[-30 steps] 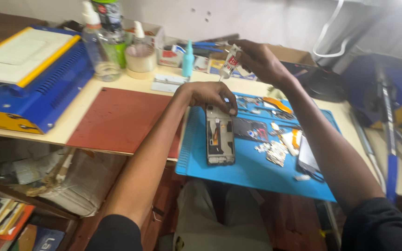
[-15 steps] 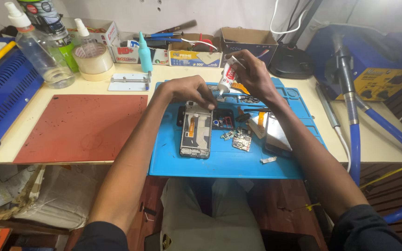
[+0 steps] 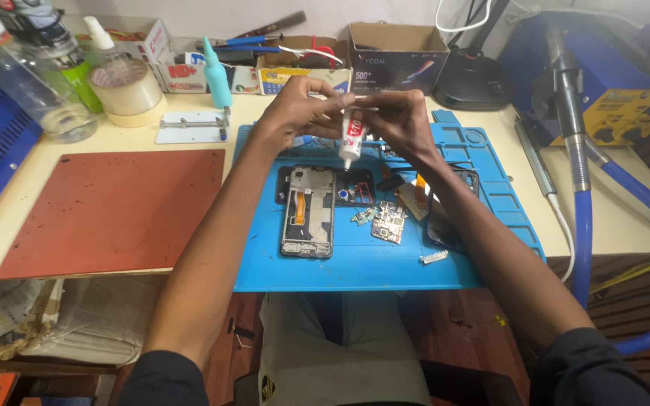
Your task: The person assembles internal components of a mobile phone by applying adhesive to the chassis, positioning a ribbon cable, and securing a circuit board into place.
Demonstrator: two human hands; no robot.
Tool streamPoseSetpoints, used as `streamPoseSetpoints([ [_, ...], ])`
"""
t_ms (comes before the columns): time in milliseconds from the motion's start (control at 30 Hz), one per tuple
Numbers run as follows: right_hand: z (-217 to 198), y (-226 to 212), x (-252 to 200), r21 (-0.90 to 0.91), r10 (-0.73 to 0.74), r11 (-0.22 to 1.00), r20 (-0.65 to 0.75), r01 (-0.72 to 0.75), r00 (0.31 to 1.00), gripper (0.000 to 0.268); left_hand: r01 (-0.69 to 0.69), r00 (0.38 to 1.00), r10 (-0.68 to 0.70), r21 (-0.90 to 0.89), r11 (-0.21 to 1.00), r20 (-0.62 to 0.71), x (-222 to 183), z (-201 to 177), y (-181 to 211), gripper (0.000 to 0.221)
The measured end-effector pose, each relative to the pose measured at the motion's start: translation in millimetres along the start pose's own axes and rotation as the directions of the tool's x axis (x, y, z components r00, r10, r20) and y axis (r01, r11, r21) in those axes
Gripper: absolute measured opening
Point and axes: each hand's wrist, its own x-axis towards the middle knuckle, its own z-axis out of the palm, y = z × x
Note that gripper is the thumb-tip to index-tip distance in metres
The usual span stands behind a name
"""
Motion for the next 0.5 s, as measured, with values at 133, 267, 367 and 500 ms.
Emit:
streamPoseSetpoints([
  [133,0.5,-11.7,-5.2,0.069,0.150,0.987,-0.022,-0.148,0.988,0.028,-0.029,1.000,0.029,-0.059,0.998,0.004,1.5,2.1,-3.5,0.032],
  [267,2.0,-19.7,-3.9,0.162,0.175,0.970,0.047,-0.181,0.983,0.036,-0.040,0.999,0.039,-0.062,0.997,-0.022,-0.8,-7.1,-4.3,0.029],
  [367,1.4,-22.8,-2.2,0.218,0.168,0.958,0.098,-0.186,0.981,0.041,-0.070,0.998,0.070,-0.062,0.996,-0.006,-5.2,-11.0,-3.3,0.028],
  [500,1.8,-31.1,-3.7,0.086,0.236,0.965,0.117,-0.246,0.965,0.047,-0.126,0.991,0.126,-0.006,0.992,0.037,-15.0,-11.3,-2.0,0.025],
])
